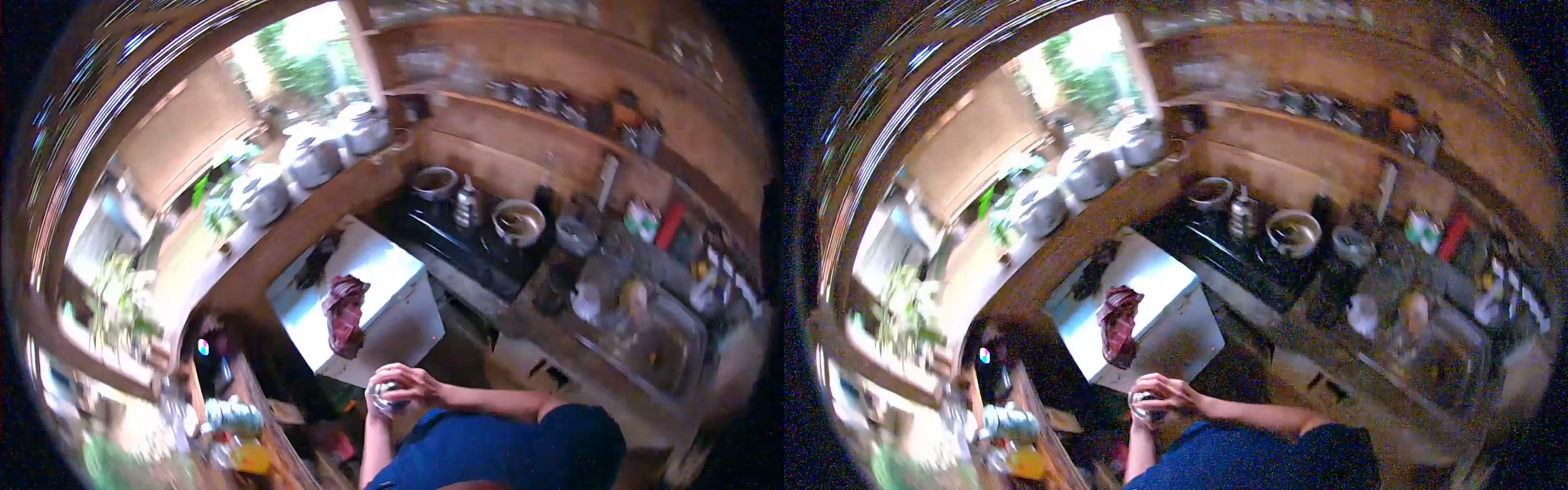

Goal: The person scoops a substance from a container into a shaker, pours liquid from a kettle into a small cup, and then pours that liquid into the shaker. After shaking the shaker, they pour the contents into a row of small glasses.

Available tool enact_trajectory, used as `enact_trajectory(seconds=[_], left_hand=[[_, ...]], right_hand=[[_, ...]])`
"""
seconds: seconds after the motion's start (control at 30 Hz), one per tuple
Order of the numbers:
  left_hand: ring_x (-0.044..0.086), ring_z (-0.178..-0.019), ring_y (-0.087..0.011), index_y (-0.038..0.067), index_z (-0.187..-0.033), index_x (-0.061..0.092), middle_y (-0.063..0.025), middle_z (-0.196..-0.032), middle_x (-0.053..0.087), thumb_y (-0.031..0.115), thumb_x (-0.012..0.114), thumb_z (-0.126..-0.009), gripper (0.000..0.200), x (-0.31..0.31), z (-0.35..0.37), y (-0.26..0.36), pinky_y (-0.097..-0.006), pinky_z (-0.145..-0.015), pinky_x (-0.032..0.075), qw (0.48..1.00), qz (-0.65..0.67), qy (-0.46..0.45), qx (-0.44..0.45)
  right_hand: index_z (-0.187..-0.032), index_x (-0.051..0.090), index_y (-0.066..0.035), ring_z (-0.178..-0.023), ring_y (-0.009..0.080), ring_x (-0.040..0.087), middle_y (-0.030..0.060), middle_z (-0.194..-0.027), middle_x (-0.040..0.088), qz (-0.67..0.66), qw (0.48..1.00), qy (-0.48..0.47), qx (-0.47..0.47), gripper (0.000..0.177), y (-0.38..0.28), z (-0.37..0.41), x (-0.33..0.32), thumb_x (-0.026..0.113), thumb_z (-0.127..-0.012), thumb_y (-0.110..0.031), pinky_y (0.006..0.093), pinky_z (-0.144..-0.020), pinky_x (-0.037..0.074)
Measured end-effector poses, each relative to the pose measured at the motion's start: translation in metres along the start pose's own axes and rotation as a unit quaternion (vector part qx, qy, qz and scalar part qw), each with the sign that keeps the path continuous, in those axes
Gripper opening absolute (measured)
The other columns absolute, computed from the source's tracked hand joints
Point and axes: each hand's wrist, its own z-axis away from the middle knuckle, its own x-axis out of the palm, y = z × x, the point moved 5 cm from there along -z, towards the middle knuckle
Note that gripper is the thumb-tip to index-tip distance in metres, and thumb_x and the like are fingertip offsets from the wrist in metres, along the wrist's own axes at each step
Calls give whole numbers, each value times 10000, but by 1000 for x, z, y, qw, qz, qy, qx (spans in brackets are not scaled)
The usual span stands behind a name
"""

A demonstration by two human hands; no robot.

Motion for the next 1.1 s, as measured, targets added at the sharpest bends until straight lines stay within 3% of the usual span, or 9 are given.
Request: enact_trajectory(seconds=[0.03, 0.13, 0.4, 0.43, 0.63, 0.67, 0.8, 0.83, 1.1], left_hand=[[652, -1022, -267, 91, -1076, 619, -112, -1071, 660, 409, 453, -991, 369, -4, -6, -23, -453, -906, 548, 967, -214, -75, 116], [658, -1055, -226, 37, -1194, 612, -103, -1111, 667, 355, 444, -1035, 394, 1, -6, -74, -389, -972, 538, 429, -885, 69, 165], [681, -935, -214, 74, -1034, 694, -86, -1002, 726, 318, 554, -991, 284, -127, 27, -20, -402, -936, 538, 566, -668, -30, 481], [678, -970, -209, 75, -1062, 701, -77, -1048, 733, 314, 550, -999, 290, -162, 34, -3, -400, -958, 533, 662, -567, -12, 490], [670, -935, -136, 128, -1145, 677, 5, -1040, 706, 299, 564, -1015, 243, -264, 91, -51, -299, -804, 562, 471, -588, -30, 656], [671, -877, -124, 133, -1121, 669, 12, -997, 699, 302, 566, -1013, 225, -273, 91, -37, -275, -716, 570, 548, -510, -28, 663], [653, -771, -113, 159, -1024, 652, 32, -924, 677, 343, 570, -999, 203, -273, 132, -92, -234, -560, 518, 434, -451, -32, 779], [648, -810, -128, 156, -1028, 650, 4, -930, 675, 371, 565, -993, 234, -281, 146, -71, -270, -621, 531, 480, -451, 16, 752], [610, -1057, -130, 3, -1114, 693, -54, -1137, 698, 309, 527, -1047, 354, -318, 196, -86, -303, -963, 470, 171, -621, 123, 754]], right_hand=[[-1341, 608, -204, -1259, 328, 571, 128, -1377, 587, -90, 995, 22, 43, 587, -13, 1, -16, 802, -788, -233, 419, -1051, 509], [-1279, 666, -178, -1230, 369, 591, 164, -1350, 595, -69, 998, -1, 1, 629, -59, 3, -37, 875, -719, -372, 483, -1040, 519], [-1355, 443, -144, -1240, 407, 553, 206, -1388, 518, -114, 991, 27, 71, 849, -131, 85, -32, 921, -677, -323, 542, -1057, 487], [-1384, 393, -131, -1248, 396, 548, 206, -1398, 506, -129, 986, 43, 100, 908, -143, 93, -30, 928, -672, -307, 536, -1063, 482], [-1515, 171, -55, -1288, 335, 514, 199, -1446, 447, -319, 902, 25, 289, 1199, -189, 100, -15, 971, -634, -203, 498, -1099, 450], [-1502, 203, -41, -1290, 326, 508, 194, -1442, 449, -388, 858, 7, 337, 1181, -191, 99, -12, 978, -621, -180, 494, -1104, 443], [-1450, 293, -39, -1264, 308, 522, 167, -1413, 475, -325, 916, 25, 233, 1156, -233, 57, -25, 1012, -578, -284, 461, -1122, 409], [-1444, 313, -32, -1254, 300, 531, 162, -1399, 489, -364, 900, 18, 237, 1132, -244, 61, -23, 1007, -582, -270, 452, -1116, 417], [-1331, 457, -10, -1200, 263, 574, 141, -1303, 556, -384, 854, -33, 350, 901, -252, 87, -17, 954, -594, -159, 394, -1069, 453]])
